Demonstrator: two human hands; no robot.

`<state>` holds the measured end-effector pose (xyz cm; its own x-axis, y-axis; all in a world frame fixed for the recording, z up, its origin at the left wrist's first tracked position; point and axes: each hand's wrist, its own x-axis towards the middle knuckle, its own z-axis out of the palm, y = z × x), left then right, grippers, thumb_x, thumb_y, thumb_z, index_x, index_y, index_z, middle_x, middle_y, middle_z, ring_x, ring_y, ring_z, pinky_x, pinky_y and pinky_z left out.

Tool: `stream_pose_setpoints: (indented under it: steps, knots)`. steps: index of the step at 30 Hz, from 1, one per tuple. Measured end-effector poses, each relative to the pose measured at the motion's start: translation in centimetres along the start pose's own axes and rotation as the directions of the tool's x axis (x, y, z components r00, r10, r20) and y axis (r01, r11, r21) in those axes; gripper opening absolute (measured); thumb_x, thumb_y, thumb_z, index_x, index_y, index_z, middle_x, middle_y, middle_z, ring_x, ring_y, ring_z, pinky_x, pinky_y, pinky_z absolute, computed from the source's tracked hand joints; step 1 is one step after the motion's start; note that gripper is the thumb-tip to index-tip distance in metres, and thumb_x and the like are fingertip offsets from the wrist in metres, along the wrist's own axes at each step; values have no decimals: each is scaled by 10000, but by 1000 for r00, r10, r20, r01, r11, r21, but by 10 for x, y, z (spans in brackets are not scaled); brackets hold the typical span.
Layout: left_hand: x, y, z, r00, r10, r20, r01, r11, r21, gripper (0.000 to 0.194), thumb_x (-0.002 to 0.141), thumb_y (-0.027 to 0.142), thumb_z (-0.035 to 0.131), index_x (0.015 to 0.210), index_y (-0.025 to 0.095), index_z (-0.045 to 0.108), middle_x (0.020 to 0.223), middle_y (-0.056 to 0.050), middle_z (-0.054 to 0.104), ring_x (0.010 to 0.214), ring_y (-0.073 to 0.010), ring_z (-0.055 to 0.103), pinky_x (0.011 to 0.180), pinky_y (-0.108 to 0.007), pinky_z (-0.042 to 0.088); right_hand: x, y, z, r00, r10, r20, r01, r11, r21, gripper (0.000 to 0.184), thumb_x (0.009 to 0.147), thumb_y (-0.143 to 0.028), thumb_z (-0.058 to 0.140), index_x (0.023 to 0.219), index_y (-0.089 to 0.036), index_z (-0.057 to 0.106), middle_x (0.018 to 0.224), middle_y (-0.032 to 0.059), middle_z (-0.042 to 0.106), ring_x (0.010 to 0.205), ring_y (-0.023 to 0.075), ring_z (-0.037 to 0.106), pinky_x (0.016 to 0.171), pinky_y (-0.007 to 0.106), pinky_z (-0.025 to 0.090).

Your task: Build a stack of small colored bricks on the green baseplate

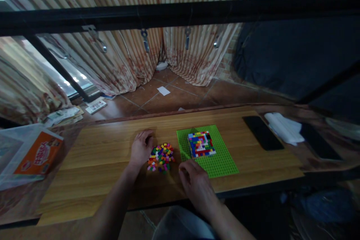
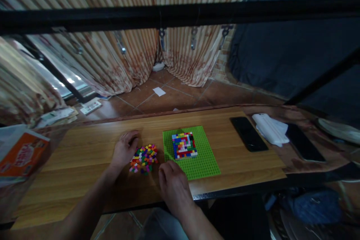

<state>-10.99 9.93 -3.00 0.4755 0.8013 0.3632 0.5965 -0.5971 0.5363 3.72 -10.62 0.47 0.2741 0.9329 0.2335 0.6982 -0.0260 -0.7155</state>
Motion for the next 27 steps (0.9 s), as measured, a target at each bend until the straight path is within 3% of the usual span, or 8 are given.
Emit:
stream_pose_setpoints:
  steps: [4,11,21,27]
  knots:
    - [0,-1,0,1000,1,-6,-1,1000,-1,248,865,219,471,1038,183,643,1055,-89,699,1025,-249,628,960,-428,497,1,5,-25,995,62,-74,-58,997,58,115,911,-146,490,881,-204,586,839,18,616,787,151,588,711,272,451]
    - [2,-4,1,1000,-5,10,5,1000,4,253,861,228,464,1035,188,643,1048,-90,700,1037,-261,626,962,-446,495,20,36,-59,958,127,-257,-129,992,9,112,923,-246,517,921,-205,621,846,22,649,710,141,599,669,263,468]
    - [2,-1,-1,1000,-13,13,13,1000,3,252,863,246,468,1040,190,638,1031,-85,700,1024,-256,627,956,-442,499,36,48,-53,966,-20,-256,-42,971,-236,163,955,-222,479,942,-200,640,926,64,690,857,196,630,770,319,487]
    - [2,-1,-1,1000,-17,0,17,1000,-3,252,858,236,470,1042,197,637,1042,-81,698,1026,-251,629,959,-435,501,37,48,-49,959,-49,-281,-27,965,-260,194,968,-249,470,961,-197,657,949,70,689,879,198,619,801,333,490]
